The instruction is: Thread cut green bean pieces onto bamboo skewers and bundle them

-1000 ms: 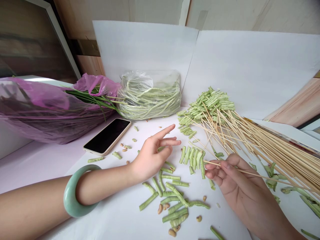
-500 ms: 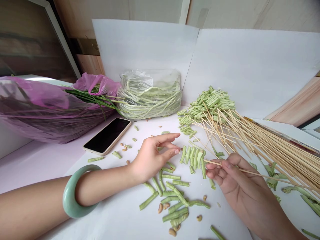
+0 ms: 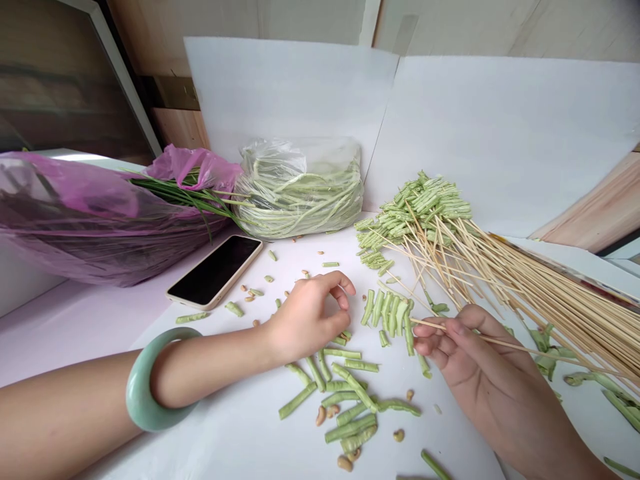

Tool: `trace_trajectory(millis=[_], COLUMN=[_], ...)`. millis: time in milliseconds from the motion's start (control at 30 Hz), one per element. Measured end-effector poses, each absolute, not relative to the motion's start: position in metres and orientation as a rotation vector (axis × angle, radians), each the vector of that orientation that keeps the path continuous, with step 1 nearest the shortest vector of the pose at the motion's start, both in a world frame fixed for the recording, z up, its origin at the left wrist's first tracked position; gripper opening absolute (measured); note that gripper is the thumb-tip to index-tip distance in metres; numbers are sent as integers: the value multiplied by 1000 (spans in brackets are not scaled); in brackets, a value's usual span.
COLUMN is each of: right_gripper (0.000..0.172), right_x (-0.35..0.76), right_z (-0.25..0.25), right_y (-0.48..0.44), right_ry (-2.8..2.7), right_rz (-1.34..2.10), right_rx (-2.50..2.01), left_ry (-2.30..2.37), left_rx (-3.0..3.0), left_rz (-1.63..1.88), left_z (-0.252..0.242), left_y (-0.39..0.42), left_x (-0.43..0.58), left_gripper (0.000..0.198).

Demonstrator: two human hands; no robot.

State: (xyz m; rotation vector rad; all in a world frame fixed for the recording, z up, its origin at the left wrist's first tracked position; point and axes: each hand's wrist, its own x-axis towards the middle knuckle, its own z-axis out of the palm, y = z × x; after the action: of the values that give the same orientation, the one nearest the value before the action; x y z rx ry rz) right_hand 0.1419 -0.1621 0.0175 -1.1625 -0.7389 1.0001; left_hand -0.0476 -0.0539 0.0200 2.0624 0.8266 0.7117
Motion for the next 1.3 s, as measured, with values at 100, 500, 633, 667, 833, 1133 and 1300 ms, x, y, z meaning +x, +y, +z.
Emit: trace_trajectory(millis=[100, 500, 633, 667, 833, 1133, 1300], right_gripper=[36, 32, 31, 31, 30, 28, 26], right_x=[142, 142, 145, 145, 147, 146, 144], right_z=[18, 17, 17, 17, 15, 14, 13], right_y=[-162, -163, -162, -161, -164, -162, -160], right_ry=[-743, -792, -813, -820, -855, -890, -890], right_rz=[1000, 994, 999, 999, 994, 991, 994], right_rx=[-1158, -1131, -1118, -1114, -1094, -1078, -1081], left_ry=[829, 833, 819, 826, 1014, 1055, 1050], left_rx=[2003, 2179, 2439, 2474, 2566, 2737, 2792], left_rz=[669, 699, 701, 676, 496, 377, 372], left_z=[20, 19, 15, 14, 17, 23, 23], left_y=[-53, -52, -45, -44, -45, -49, -50], left_x=[-47, -48, -50, -50, -49, -50, -50], left_gripper=[17, 19, 16, 16, 17, 25, 28])
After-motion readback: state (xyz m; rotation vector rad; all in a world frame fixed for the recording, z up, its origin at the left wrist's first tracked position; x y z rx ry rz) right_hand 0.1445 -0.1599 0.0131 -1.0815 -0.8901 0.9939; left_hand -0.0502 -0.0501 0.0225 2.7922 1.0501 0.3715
